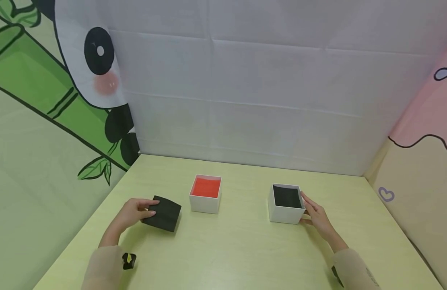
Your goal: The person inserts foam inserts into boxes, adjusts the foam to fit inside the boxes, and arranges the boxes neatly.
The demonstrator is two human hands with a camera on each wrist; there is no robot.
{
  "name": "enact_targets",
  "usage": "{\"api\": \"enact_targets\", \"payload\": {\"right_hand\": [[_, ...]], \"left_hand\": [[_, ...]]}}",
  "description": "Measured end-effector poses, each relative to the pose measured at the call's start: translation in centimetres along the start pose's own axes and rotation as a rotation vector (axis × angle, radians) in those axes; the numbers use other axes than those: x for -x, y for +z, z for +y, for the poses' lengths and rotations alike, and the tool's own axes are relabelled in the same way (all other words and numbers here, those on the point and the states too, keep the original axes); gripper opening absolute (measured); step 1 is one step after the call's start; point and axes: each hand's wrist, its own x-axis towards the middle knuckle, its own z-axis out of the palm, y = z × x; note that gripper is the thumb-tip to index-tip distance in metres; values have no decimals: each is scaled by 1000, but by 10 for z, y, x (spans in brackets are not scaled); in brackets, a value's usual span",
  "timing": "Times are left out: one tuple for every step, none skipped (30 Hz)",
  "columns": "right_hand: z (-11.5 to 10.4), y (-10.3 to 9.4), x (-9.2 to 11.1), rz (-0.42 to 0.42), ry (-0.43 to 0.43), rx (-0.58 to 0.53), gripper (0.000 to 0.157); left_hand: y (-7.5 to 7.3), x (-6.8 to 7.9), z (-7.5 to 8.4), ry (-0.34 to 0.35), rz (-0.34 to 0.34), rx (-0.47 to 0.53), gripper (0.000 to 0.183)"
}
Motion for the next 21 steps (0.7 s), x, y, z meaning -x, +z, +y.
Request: {"api": "enact_targets", "payload": {"right_hand": [[0, 0, 0, 0, 0, 3, 51], [-1, 0, 0, -2, 1, 4, 51], [-1, -1, 0, -5, 2, 5, 51], [-2, -1, 0, -7, 4, 7, 51], [-3, -1, 0, -7, 3, 16, 51], [-4, -2, 0, -8, 0, 29, 51], [-5, -2, 0, -11, -7, 50, 50], [-6, -3, 0, -13, -12, 69, 50], [-7, -4, 0, -12, -16, 92, 49], [-8, -5, 0, -11, -22, 115, 49], [-9, -6, -1, -14, -26, 134, 48], [-10, -7, -1, -19, -28, 149, 48], [-10, -8, -1, -28, -30, 162, 47], [-11, -10, -2, -38, -29, 172, 47], [-13, -12, -2, -55, -34, 183, 47], [-14, -13, -2, -71, -36, 193, 48], [-15, -15, -3, -89, -40, 204, 48], [-17, -17, -3, -105, -43, 215, 49], [-18, -19, -4, -124, -47, 231, 49], [-20, -21, -5, -139, -52, 245, 50], [-21, -23, -6, -158, -61, 263, 50]], "left_hand": [[1, 1, 1, -2, -2, 8, 39], [2, 2, 2, -5, -6, 15, 39], [3, 3, 3, -5, -11, 20, 40], [5, 4, 4, -5, -15, 26, 40], [6, 6, 5, 0, -21, 28, 40], [7, 7, 6, 7, -26, 27, 39], [8, 8, 7, 16, -32, 28, 39], [9, 10, 9, 24, -37, 28, 39], [10, 11, 11, 32, -40, 29, 39], [11, 12, 13, 41, -42, 31, 39], [11, 13, 14, 49, -43, 31, 39], [12, 14, 16, 53, -44, 35, 39], [13, 15, 17, 56, -48, 41, 39], [14, 16, 18, 60, -50, 42, 39], [15, 16, 19, 63, -54, 44, 39], [16, 17, 19, 66, -59, 45, 39], [17, 17, 20, 68, -64, 48, 38], [18, 17, 20, 69, -72, 51, 38], [18, 17, 20, 71, -76, 53, 38], [19, 18, 20, 72, -78, 50, 38], [21, 18, 20, 74, -81, 48, 38]]}}
